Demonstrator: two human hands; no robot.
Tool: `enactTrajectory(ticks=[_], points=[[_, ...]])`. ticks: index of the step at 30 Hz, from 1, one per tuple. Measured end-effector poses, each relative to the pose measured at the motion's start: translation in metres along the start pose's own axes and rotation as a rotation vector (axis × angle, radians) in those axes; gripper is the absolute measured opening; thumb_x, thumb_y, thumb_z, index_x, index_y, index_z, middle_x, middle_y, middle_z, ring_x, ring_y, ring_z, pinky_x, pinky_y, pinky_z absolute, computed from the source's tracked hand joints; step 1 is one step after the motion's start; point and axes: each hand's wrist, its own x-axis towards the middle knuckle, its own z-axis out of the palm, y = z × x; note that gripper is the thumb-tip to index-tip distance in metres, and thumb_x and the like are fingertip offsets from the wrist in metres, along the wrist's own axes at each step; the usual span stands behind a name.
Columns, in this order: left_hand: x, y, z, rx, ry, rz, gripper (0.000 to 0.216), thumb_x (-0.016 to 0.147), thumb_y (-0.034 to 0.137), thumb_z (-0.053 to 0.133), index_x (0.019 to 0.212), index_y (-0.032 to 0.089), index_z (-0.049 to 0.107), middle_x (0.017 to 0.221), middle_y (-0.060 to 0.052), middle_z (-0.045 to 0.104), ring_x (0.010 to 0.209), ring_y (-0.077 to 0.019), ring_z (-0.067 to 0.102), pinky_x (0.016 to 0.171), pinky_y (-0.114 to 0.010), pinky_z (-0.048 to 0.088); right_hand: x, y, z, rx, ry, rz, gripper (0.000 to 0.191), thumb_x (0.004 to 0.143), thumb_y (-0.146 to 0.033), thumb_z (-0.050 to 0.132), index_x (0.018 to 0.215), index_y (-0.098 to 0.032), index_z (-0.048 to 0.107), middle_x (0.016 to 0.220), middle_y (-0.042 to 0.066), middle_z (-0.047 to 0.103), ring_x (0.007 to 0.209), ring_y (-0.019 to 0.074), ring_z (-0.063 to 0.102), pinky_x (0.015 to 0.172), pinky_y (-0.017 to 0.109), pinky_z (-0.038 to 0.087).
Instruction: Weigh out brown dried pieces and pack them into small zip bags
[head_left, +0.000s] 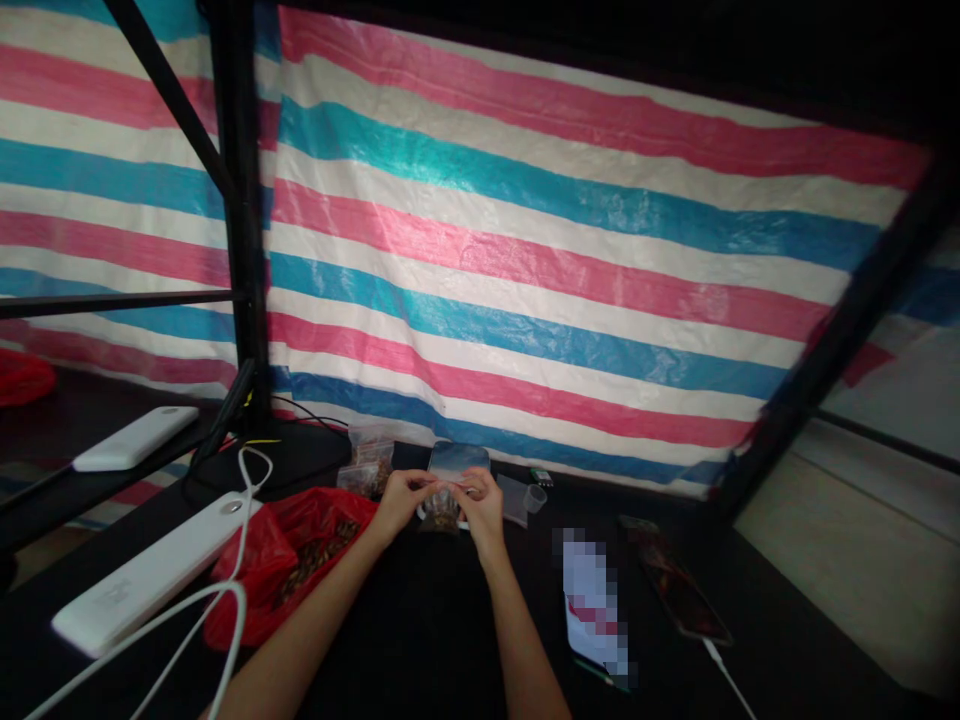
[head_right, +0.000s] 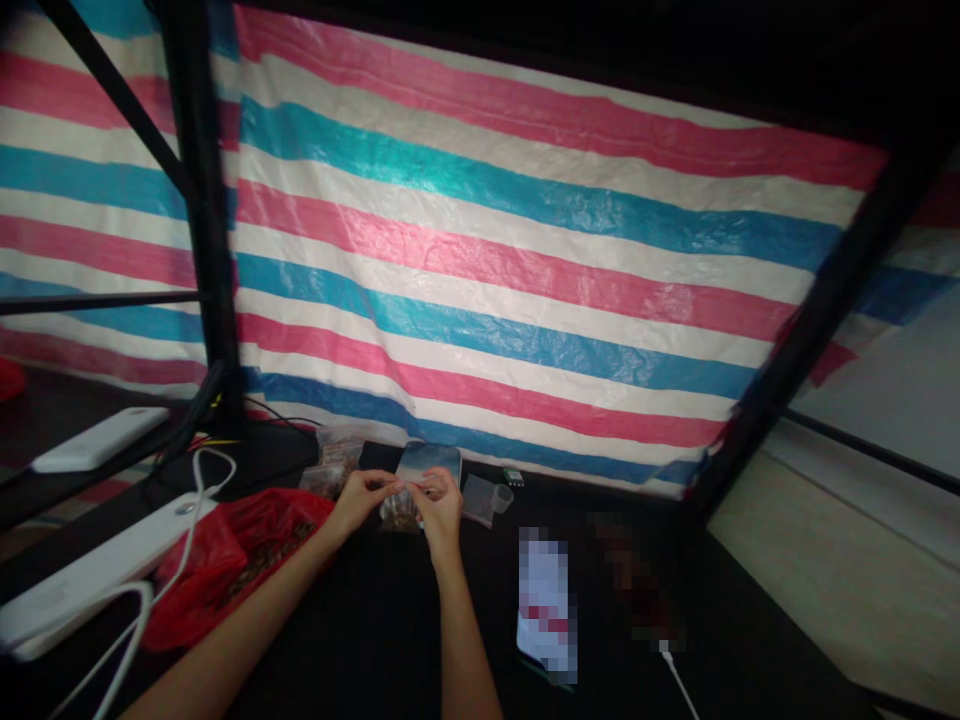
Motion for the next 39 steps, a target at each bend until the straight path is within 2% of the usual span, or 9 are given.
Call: enactTrajectory(ticks=[3, 8, 12, 15, 20, 26, 29, 34, 39], points=[[0.0, 0.0, -0.001, -0.043, 0.002, -0.017, 0.028, 0.06, 0.038, 0.067, 0.068, 0.011, 0.069, 0.062, -0.005, 0.068, 0.055, -0.0151, 0.058, 0.054, -0.024, 0.043, 0.001, -0.001, -0.001, 0.009, 0.007, 0.019, 0.039, 0.054, -0.036, 0.072, 0.083, -0.02, 0.05, 0.057, -0.006, 0.055, 0.033, 0.0055, 0.041, 0.029, 0.017, 0.031], [-0.002, 0.0, 0.001, 0.01, 0.022, -0.002, 0.029, 0.061, 0.039, 0.067, 0.07, 0.012, 0.069, 0.063, -0.005, 0.067, 0.056, -0.0147, 0.057, 0.054, -0.024, 0.043, -0.001, -0.003, -0.001, 0.011, -0.064, 0.008, 0.037, 0.057, -0.036, 0.07, 0.087, -0.02, 0.056, 0.061, -0.005, 0.058, 0.04, 0.0071, 0.046, 0.036, 0.018, 0.04], [-0.005, -0.004, 0.004, 0.112, 0.03, 0.049, 0.031, 0.064, 0.041, 0.065, 0.07, 0.011, 0.069, 0.065, -0.006, 0.067, 0.056, -0.0147, 0.056, 0.054, -0.023, 0.042, -0.002, 0.001, -0.002, -0.053, -0.109, -0.03, 0.031, 0.059, -0.034, 0.069, 0.084, -0.019, 0.057, 0.067, -0.002, 0.061, 0.045, 0.0091, 0.052, 0.035, 0.017, 0.039], [-0.007, -0.005, 0.006, 0.217, 0.039, 0.082, 0.031, 0.068, 0.041, 0.061, 0.073, 0.012, 0.069, 0.063, -0.004, 0.066, 0.053, -0.0136, 0.053, 0.052, -0.022, 0.039, -0.002, 0.005, -0.003, -0.078, -0.08, -0.047, 0.03, 0.059, -0.032, 0.069, 0.081, -0.019, 0.053, 0.063, -0.004, 0.061, 0.042, 0.0087, 0.05, 0.033, 0.017, 0.036], [-0.011, 0.001, 0.007, 0.364, 0.07, 0.122, 0.025, 0.072, 0.039, 0.058, 0.074, 0.016, 0.069, 0.065, -0.002, 0.065, 0.057, -0.0137, 0.054, 0.057, -0.022, 0.039, -0.001, 0.006, -0.007, -0.149, -0.016, -0.044, 0.036, 0.056, -0.032, 0.069, 0.085, -0.023, 0.049, 0.061, -0.004, 0.064, 0.042, 0.0108, 0.051, 0.036, 0.019, 0.036], [-0.016, 0.01, 0.01, 0.489, 0.03, 0.152, 0.021, 0.075, 0.035, 0.057, 0.07, 0.017, 0.067, 0.065, -0.002, 0.064, 0.061, -0.0141, 0.055, 0.058, -0.022, 0.037, 0.002, 0.01, -0.014, -0.327, 0.03, -0.091, 0.026, 0.055, -0.028, 0.069, 0.068, -0.023, 0.048, 0.055, -0.006, 0.06, 0.048, 0.0121, 0.054, 0.046, 0.021, 0.041], [-0.015, 0.011, 0.01, 0.441, 0.054, 0.122, 0.019, 0.075, 0.033, 0.058, 0.072, 0.018, 0.069, 0.063, -0.002, 0.066, 0.059, -0.0141, 0.056, 0.058, -0.022, 0.037, 0.004, 0.012, -0.016, -0.282, -0.009, -0.085, 0.031, 0.054, -0.031, 0.071, 0.069, -0.022, 0.045, 0.055, -0.005, 0.06, 0.048, 0.0125, 0.054, 0.046, 0.022, 0.042], [-0.014, 0.006, 0.011, 0.207, 0.048, 0.095, 0.024, 0.079, 0.031, 0.051, 0.078, 0.018, 0.07, 0.069, -0.001, 0.069, 0.062, -0.0147, 0.059, 0.06, -0.022, 0.041, 0.004, 0.006, -0.02, -0.346, 0.003, -0.021, 0.041, 0.056, -0.04, 0.071, 0.086, -0.02, 0.053, 0.058, -0.003, 0.061, 0.037, 0.0099, 0.047, 0.032, 0.02, 0.034], [-0.012, 0.006, 0.01, 0.187, 0.072, 0.091, 0.023, 0.078, 0.032, 0.051, 0.077, 0.019, 0.071, 0.067, -0.001, 0.068, 0.064, -0.0151, 0.059, 0.06, -0.022, 0.041, 0.001, -0.006, -0.017, -0.31, 0.062, -0.014, 0.037, 0.055, -0.042, 0.071, 0.078, -0.017, 0.054, 0.053, -0.002, 0.06, 0.03, 0.0067, 0.038, 0.028, 0.019, 0.026]])
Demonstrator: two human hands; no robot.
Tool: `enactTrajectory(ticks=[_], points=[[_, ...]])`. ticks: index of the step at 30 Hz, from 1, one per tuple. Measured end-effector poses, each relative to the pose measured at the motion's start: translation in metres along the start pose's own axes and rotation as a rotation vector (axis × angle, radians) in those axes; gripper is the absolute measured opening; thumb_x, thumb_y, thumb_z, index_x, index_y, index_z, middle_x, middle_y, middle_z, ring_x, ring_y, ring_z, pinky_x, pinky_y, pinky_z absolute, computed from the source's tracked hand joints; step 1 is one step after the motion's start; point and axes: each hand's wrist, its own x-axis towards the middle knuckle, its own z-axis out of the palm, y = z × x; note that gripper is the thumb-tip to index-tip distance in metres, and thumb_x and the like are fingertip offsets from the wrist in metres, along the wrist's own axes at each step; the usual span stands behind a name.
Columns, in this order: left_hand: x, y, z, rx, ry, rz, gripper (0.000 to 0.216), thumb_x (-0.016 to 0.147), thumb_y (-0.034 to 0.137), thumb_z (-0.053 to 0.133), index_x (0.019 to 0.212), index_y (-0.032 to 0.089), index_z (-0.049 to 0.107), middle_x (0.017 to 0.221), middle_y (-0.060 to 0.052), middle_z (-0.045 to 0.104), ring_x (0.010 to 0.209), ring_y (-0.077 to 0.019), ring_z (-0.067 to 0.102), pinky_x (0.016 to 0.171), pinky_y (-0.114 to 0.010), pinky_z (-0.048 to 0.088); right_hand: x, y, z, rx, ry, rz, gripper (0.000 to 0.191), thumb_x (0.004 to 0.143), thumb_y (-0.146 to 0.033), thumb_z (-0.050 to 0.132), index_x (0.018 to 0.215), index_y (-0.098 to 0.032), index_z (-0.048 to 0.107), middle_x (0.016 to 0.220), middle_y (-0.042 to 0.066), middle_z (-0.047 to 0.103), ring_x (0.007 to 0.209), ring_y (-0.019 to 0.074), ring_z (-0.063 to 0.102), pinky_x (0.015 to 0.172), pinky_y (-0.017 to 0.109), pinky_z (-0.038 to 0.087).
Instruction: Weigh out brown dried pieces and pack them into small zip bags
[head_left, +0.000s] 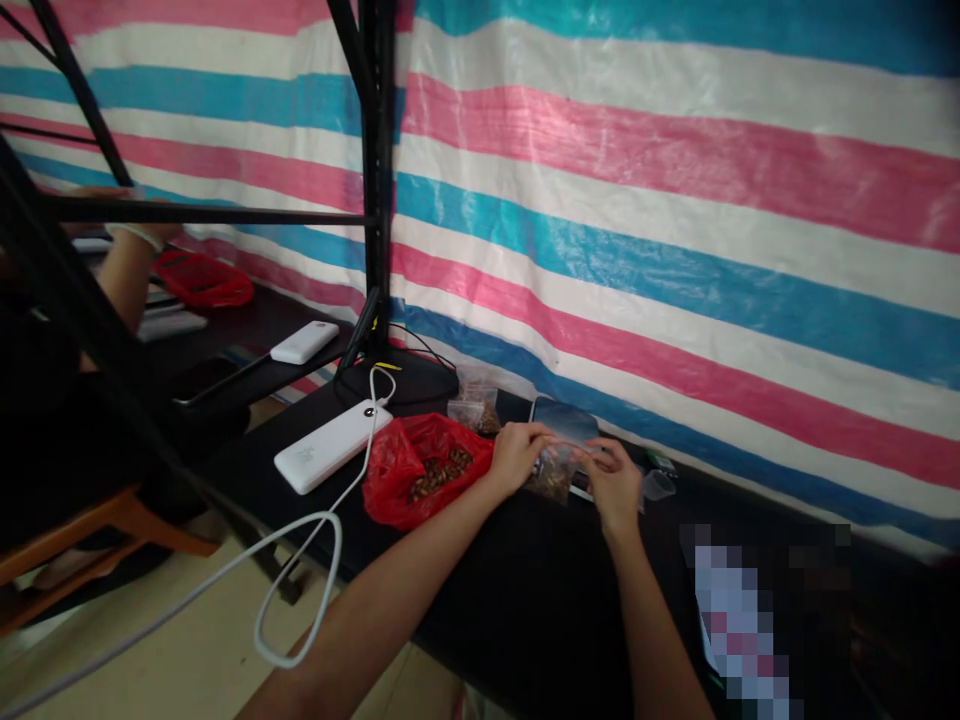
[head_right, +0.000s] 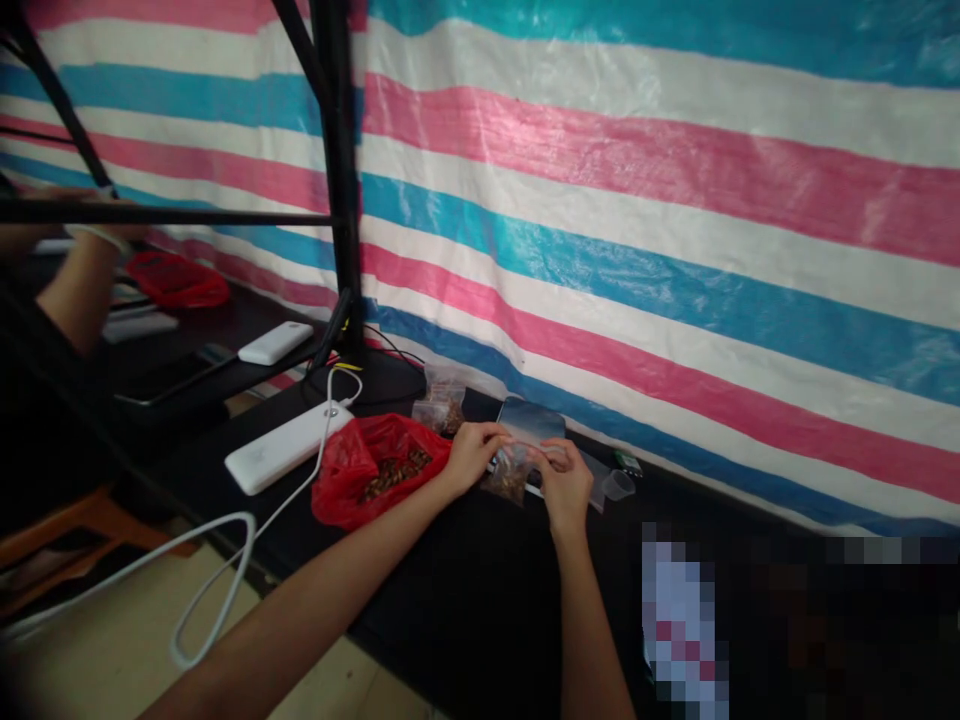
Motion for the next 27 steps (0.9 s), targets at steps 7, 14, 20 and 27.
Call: enactTrajectory(ticks=[7, 14, 20, 27], points=[[0.002, 0.007, 0.006, -0.332, -0.106, -0.035, 0.034, 0.07, 0.038, 0.062, 0.093, 0.014, 0.064, 0.081, -0.005, 0.067, 0.074, -0.0156, 0.06, 0.063, -0.021, 0.043, -0.002, -0.012, 0.001, 0.118, 0.09, -0.059, 0.041, 0.062, -0.043, 0.068, 0.091, -0.015, 0.058, 0.052, -0.003, 0.058, 0.031, 0.0069, 0.04, 0.034, 0.019, 0.03], [0.023, 0.003, -0.048, -0.255, 0.46, -0.203, 0.024, 0.078, 0.034, 0.051, 0.083, 0.013, 0.062, 0.078, -0.006, 0.066, 0.071, -0.0164, 0.06, 0.067, -0.025, 0.044, -0.001, -0.009, -0.026, -0.647, 0.166, -0.136, 0.035, 0.084, -0.04, 0.039, 0.107, -0.02, 0.056, 0.088, 0.008, 0.066, 0.066, 0.0167, 0.061, 0.055, 0.025, 0.041], [0.022, -0.014, -0.087, 0.426, 0.471, -0.622, 0.021, 0.077, 0.031, 0.05, 0.086, 0.019, 0.065, 0.096, -0.012, 0.064, 0.101, -0.0324, 0.05, 0.087, -0.048, 0.032, -0.003, 0.008, -0.056, -1.325, 0.033, 0.019, 0.028, 0.083, -0.023, 0.044, 0.106, -0.018, 0.059, 0.1, 0.012, 0.062, 0.094, 0.0236, 0.057, 0.071, 0.031, 0.043], [0.016, 0.0, -0.071, 0.516, 0.735, -0.438, 0.035, 0.076, 0.023, 0.051, 0.111, 0.02, 0.051, 0.113, -0.011, 0.053, 0.107, -0.0317, 0.043, 0.086, -0.048, 0.034, 0.0, 0.009, -0.058, -1.252, -0.076, 0.057, 0.033, 0.08, -0.04, 0.05, 0.104, -0.021, 0.062, 0.107, 0.01, 0.06, 0.102, 0.0242, 0.053, 0.077, 0.032, 0.044]])
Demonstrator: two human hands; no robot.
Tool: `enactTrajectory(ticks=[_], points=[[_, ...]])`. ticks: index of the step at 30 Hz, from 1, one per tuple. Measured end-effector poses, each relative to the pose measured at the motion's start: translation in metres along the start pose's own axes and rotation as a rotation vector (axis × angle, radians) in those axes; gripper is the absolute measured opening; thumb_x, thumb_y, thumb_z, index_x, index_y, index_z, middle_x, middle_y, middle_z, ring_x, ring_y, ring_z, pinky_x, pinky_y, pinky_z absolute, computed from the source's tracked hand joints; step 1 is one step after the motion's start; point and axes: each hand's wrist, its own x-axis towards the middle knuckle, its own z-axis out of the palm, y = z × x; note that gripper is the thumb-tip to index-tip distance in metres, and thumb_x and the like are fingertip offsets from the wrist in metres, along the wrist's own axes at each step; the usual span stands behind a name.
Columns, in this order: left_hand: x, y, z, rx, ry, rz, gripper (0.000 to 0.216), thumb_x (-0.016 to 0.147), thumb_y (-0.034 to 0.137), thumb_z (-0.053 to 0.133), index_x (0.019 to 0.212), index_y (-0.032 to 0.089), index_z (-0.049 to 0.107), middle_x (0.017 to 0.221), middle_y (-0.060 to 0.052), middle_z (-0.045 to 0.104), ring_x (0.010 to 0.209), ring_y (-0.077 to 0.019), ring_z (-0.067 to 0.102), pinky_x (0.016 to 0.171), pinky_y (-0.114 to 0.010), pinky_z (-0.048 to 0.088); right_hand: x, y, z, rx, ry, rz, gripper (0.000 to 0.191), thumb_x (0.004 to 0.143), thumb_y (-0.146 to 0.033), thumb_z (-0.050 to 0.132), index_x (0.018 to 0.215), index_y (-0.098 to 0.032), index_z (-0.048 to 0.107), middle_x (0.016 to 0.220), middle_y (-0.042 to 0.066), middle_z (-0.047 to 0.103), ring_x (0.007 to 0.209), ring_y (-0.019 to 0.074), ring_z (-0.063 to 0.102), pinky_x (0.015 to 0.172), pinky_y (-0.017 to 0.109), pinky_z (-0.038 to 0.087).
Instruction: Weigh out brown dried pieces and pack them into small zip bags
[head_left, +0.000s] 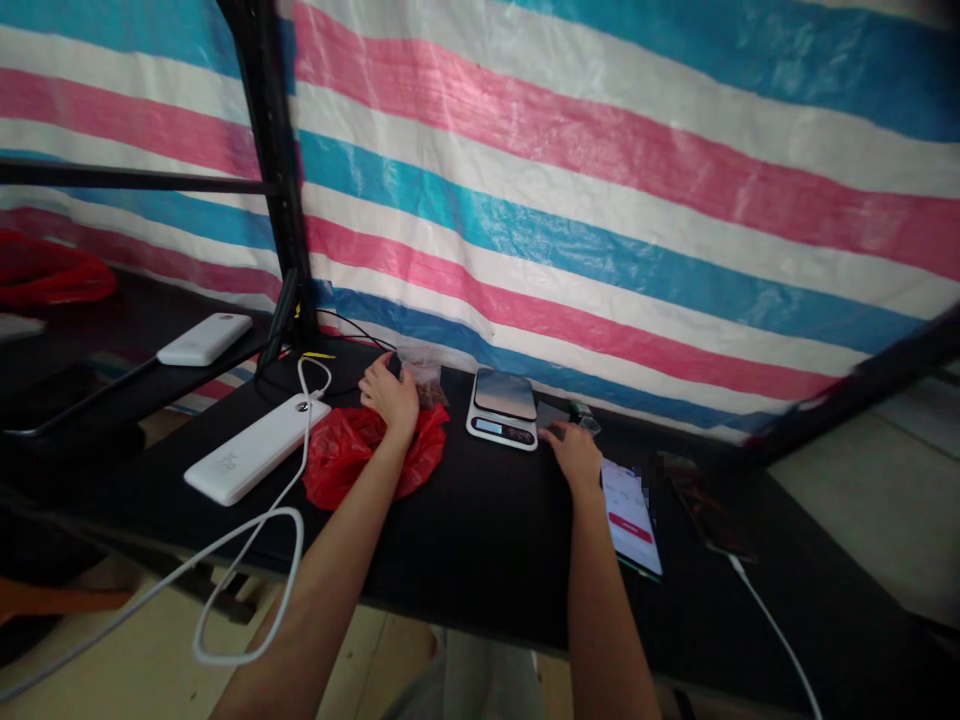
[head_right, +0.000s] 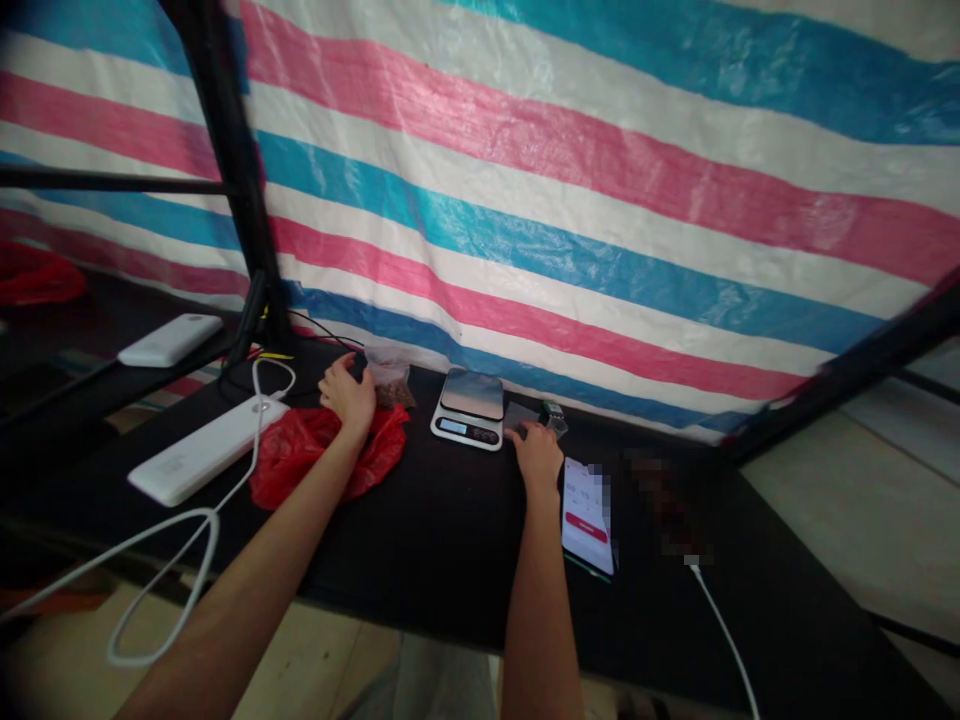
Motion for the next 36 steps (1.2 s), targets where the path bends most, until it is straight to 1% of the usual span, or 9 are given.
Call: enactTrajectory(ticks=[2, 5, 10, 15, 20, 25, 30, 33, 36], points=[[-0.005, 0.005, -0.001, -0.077, -0.015, 0.084, 0.031, 0.075, 0.019, 0.05, 0.106, 0.019, 0.054, 0.111, -0.011, 0.053, 0.106, -0.0301, 0.043, 0.086, -0.046, 0.035, 0.001, -0.002, 0.0, 0.046, -0.015, -0.01, 0.03, 0.077, -0.035, 0.055, 0.103, -0.022, 0.062, 0.107, 0.008, 0.06, 0.102, 0.0232, 0.053, 0.077, 0.03, 0.043], [-0.018, 0.014, -0.001, -0.286, -0.148, 0.264, 0.021, 0.074, 0.013, 0.046, 0.09, 0.018, 0.058, 0.098, -0.007, 0.057, 0.097, -0.0237, 0.049, 0.085, -0.038, 0.038, -0.001, -0.006, 0.002, 0.114, 0.02, -0.035, 0.019, 0.072, -0.023, 0.061, 0.09, -0.022, 0.067, 0.101, 0.008, 0.062, 0.098, 0.0221, 0.055, 0.075, 0.029, 0.043], [-0.063, 0.027, 0.004, -0.497, -0.49, 0.6, 0.017, 0.076, 0.01, 0.041, 0.079, 0.018, 0.055, 0.081, -0.002, 0.056, 0.08, -0.0158, 0.053, 0.078, -0.029, 0.04, 0.0, -0.005, 0.005, 0.485, 0.282, 0.137, 0.008, 0.067, -0.019, 0.062, 0.071, -0.018, 0.068, 0.079, 0.008, 0.066, 0.079, 0.0219, 0.06, 0.07, 0.03, 0.043], [-0.109, 0.026, 0.01, -0.454, -0.719, 0.623, 0.013, 0.077, 0.016, 0.043, 0.09, 0.019, 0.045, 0.08, 0.0, 0.052, 0.068, -0.0129, 0.051, 0.067, -0.025, 0.04, 0.008, -0.013, 0.004, 0.693, 0.421, 0.138, 0.021, 0.073, -0.03, 0.053, 0.076, -0.015, 0.068, 0.077, 0.007, 0.068, 0.066, 0.0175, 0.06, 0.065, 0.028, 0.045], [-0.116, 0.024, 0.018, -0.496, -0.951, 0.527, 0.015, 0.082, 0.035, 0.044, 0.083, 0.02, 0.048, 0.076, 0.001, 0.056, 0.065, -0.0129, 0.053, 0.063, -0.024, 0.039, 0.001, -0.053, 0.004, 1.324, 0.509, 0.118, 0.03, 0.068, -0.037, 0.057, 0.08, -0.011, 0.065, 0.071, 0.006, 0.066, 0.055, 0.014, 0.055, 0.053, 0.026, 0.044], [-0.091, 0.02, 0.027, -0.578, -0.753, 0.347, 0.026, 0.08, 0.042, 0.045, 0.082, 0.018, 0.053, 0.073, 0.0, 0.058, 0.065, -0.0141, 0.053, 0.063, -0.023, 0.039, -0.017, -0.088, 0.005, 1.393, 0.306, -0.134, 0.018, 0.07, -0.031, 0.057, 0.075, -0.015, 0.064, 0.073, 0.003, 0.063, 0.066, 0.0141, 0.058, 0.06, 0.025, 0.046], [-0.068, 0.015, 0.03, -0.579, -0.698, 0.343, 0.027, 0.076, 0.04, 0.049, 0.067, 0.016, 0.056, 0.059, 0.001, 0.055, 0.055, -0.0128, 0.05, 0.055, -0.022, 0.037, -0.025, -0.091, 0.0, 1.157, 0.326, -0.237, 0.027, 0.072, -0.028, 0.056, 0.097, -0.019, 0.06, 0.098, 0.005, 0.06, 0.078, 0.0145, 0.056, 0.06, 0.023, 0.046], [-0.064, 0.015, 0.025, -0.478, -0.517, 0.321, 0.029, 0.075, 0.043, 0.051, 0.066, 0.016, 0.058, 0.059, 0.001, 0.058, 0.055, -0.0124, 0.051, 0.055, -0.021, 0.037, -0.027, -0.089, -0.005, 1.061, 0.358, -0.278, 0.044, 0.071, -0.025, 0.057, 0.114, -0.021, 0.05, 0.11, 0.006, 0.056, 0.085, 0.0149, 0.055, 0.064, 0.024, 0.045], [-0.065, 0.016, 0.017, -0.317, -0.321, 0.317, 0.033, 0.073, 0.048, 0.053, 0.061, 0.018, 0.058, 0.057, 0.002, 0.058, 0.051, -0.0117, 0.049, 0.053, -0.021, 0.034, -0.029, -0.091, -0.009, 0.974, 0.309, -0.373, 0.036, 0.072, -0.025, 0.058, 0.108, -0.022, 0.055, 0.102, 0.004, 0.061, 0.087, 0.0161, 0.055, 0.07, 0.025, 0.045]])
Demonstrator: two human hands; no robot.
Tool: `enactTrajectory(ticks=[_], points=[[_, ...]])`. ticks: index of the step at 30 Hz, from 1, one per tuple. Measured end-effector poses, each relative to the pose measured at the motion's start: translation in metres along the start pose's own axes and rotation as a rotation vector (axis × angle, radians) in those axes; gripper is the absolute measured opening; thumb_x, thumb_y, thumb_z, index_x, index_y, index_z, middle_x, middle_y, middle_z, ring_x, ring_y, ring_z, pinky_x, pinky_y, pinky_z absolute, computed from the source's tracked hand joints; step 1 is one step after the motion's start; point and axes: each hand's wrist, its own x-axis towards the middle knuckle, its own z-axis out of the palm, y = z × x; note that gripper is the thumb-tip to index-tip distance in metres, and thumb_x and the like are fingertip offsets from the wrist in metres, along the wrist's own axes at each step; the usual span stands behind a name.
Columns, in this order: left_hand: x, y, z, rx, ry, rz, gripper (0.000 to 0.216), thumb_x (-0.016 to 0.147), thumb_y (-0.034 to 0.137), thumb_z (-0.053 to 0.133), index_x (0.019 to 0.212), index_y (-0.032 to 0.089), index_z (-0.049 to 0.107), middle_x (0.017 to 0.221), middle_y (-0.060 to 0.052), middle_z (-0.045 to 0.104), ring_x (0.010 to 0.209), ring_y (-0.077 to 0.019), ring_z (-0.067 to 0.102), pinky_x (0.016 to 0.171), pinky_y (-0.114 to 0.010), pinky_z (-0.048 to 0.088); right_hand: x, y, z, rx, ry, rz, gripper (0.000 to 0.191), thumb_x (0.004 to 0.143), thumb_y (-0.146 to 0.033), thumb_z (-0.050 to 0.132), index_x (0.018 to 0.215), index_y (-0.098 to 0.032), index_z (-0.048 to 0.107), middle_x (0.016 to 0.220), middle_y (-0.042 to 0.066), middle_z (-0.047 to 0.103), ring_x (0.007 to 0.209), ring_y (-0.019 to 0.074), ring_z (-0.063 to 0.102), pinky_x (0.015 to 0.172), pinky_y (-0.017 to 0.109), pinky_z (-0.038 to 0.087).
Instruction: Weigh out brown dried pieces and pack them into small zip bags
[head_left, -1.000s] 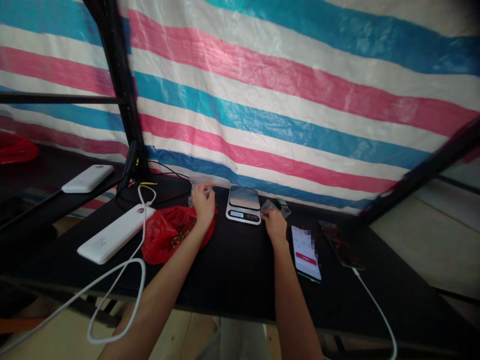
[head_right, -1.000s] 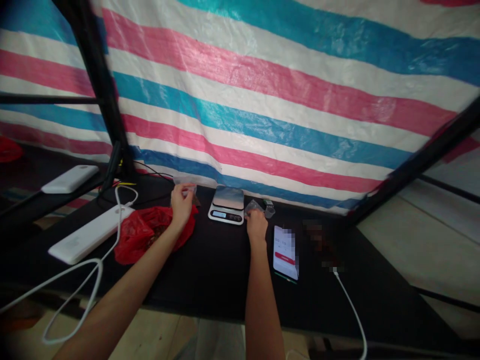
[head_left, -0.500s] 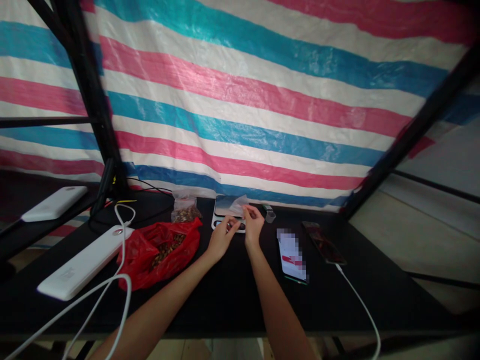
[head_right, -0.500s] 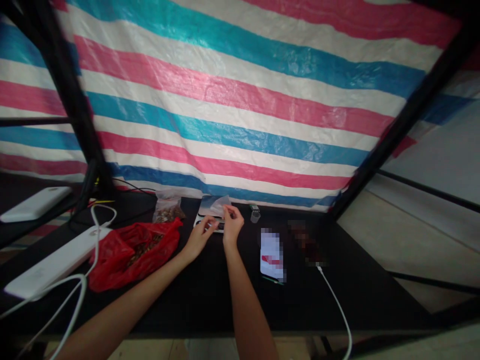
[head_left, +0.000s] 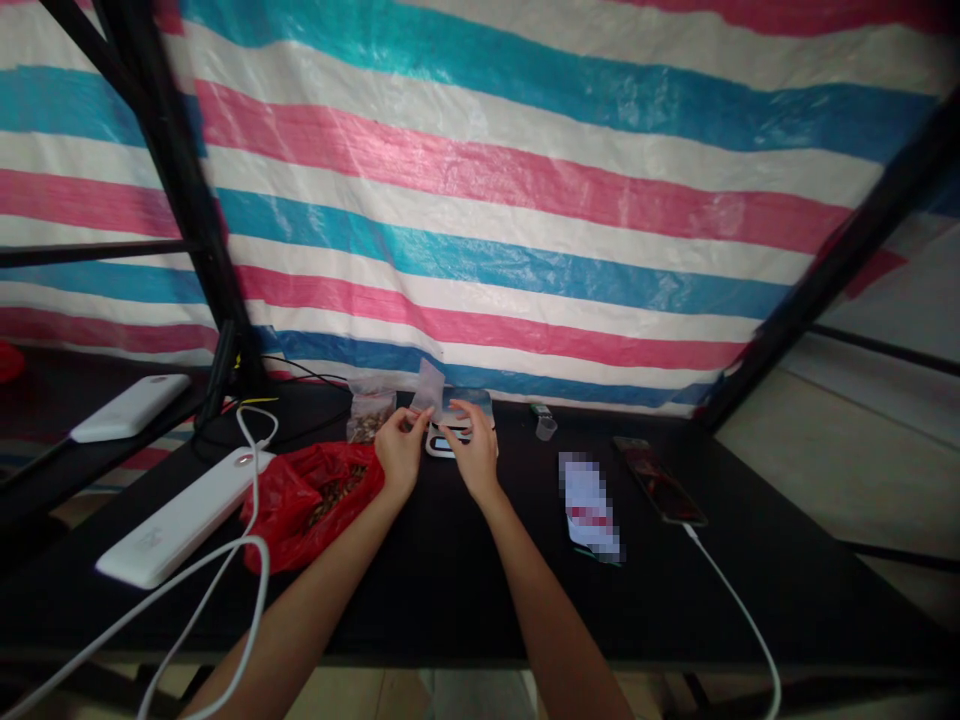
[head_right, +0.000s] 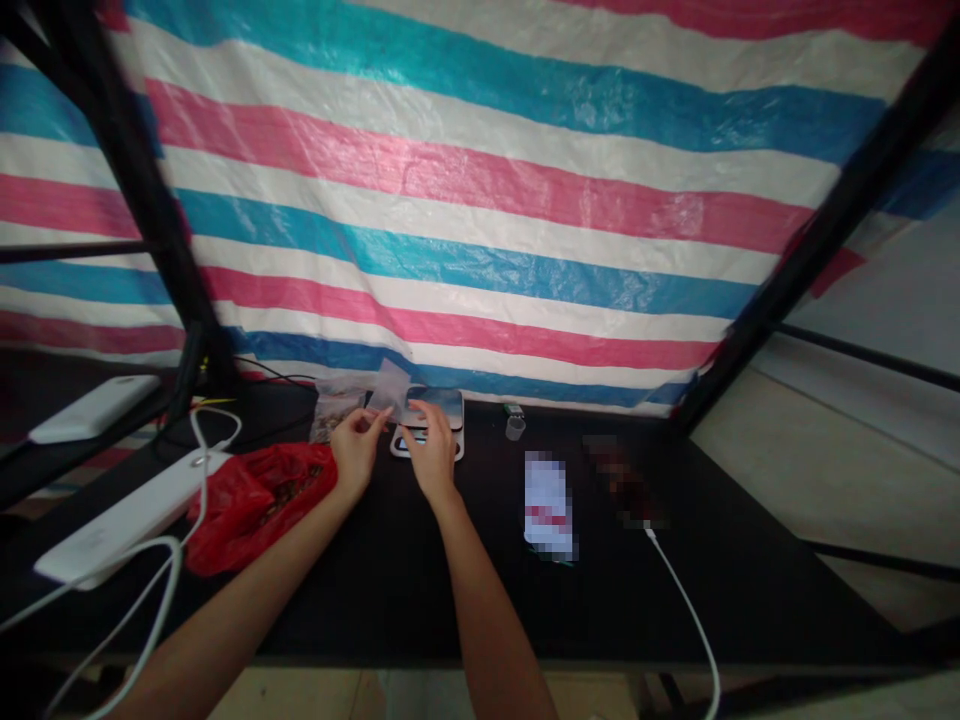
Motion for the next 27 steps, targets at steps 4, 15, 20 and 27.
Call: enactTrajectory(ticks=[4, 15, 20, 27], points=[[-0.004, 0.002, -0.002, 0.06, -0.005, 0.037, 0.035, 0.073, 0.049, 0.054, 0.057, 0.018, 0.057, 0.053, 0.003, 0.056, 0.047, -0.0106, 0.047, 0.049, -0.021, 0.031, -0.001, -0.001, 0.002, -0.005, -0.077, 0.005, 0.024, 0.074, -0.027, 0.057, 0.097, -0.023, 0.061, 0.093, 0.002, 0.064, 0.086, 0.0163, 0.057, 0.07, 0.025, 0.046], [-0.002, -0.011, 0.013, -0.165, -0.172, 0.081, 0.027, 0.073, 0.041, 0.055, 0.075, 0.016, 0.066, 0.075, -0.003, 0.066, 0.069, -0.0158, 0.059, 0.066, -0.024, 0.043, 0.002, 0.013, 0.005, 0.091, -0.02, 0.125, 0.016, 0.073, -0.03, 0.056, 0.083, -0.021, 0.066, 0.083, 0.001, 0.067, 0.073, 0.0151, 0.061, 0.057, 0.022, 0.046], [-0.002, -0.014, 0.015, -0.119, -0.204, 0.126, 0.025, 0.074, 0.039, 0.055, 0.078, 0.019, 0.067, 0.078, -0.004, 0.067, 0.075, -0.0177, 0.059, 0.073, -0.028, 0.044, 0.003, 0.014, -0.001, 0.035, -0.004, 0.165, 0.017, 0.074, -0.031, 0.055, 0.084, -0.023, 0.066, 0.084, 0.001, 0.068, 0.071, 0.0149, 0.061, 0.058, 0.023, 0.046], [0.001, -0.016, 0.009, -0.112, -0.186, 0.095, 0.032, 0.075, 0.046, 0.052, 0.07, 0.017, 0.063, 0.066, -0.001, 0.064, 0.061, -0.0156, 0.058, 0.06, -0.024, 0.043, 0.001, 0.007, 0.003, -0.019, -0.061, 0.105, 0.016, 0.076, -0.031, 0.056, 0.086, -0.028, 0.068, 0.085, -0.002, 0.069, 0.069, 0.0147, 0.063, 0.061, 0.023, 0.047]])
